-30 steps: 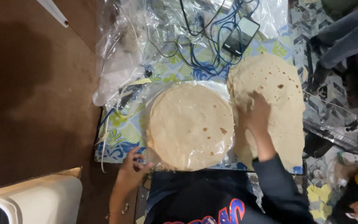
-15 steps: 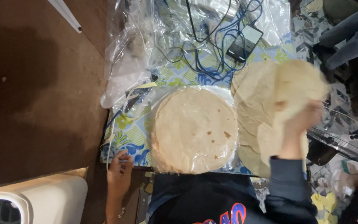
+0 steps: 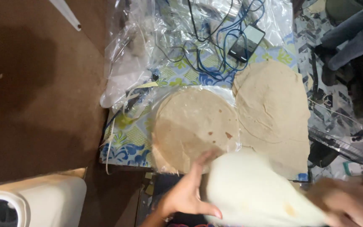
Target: The person packages flatbread into plastic bags by hand, placing several pieces into each bag and then setting the bags aside on a table.
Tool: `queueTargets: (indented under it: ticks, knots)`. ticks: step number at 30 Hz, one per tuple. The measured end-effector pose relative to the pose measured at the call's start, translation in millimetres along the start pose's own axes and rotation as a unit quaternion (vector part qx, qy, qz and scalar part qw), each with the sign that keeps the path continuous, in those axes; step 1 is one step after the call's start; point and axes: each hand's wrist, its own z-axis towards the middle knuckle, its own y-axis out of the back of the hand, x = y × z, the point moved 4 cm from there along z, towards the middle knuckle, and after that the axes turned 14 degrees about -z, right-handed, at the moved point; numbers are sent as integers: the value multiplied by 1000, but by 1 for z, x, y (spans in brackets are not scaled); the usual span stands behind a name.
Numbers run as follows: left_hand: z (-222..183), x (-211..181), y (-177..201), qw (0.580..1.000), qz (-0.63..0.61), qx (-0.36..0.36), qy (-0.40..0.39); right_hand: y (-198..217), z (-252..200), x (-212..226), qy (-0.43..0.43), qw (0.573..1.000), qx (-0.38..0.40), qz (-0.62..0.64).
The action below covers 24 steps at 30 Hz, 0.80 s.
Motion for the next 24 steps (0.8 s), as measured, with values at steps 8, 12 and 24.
queueTargets:
  ticks: [8,12,24]
  knots:
    - [7,62,70,942,7,-213,260,-184,150,-79,-290,943,-34,160]
    - [2,146,120,957,-127,-227,127,-259,139,-135,-295,946,16,135]
    - [0,117,116,934,112,-277,197,-249,122,-93,-379,916,-78,-101]
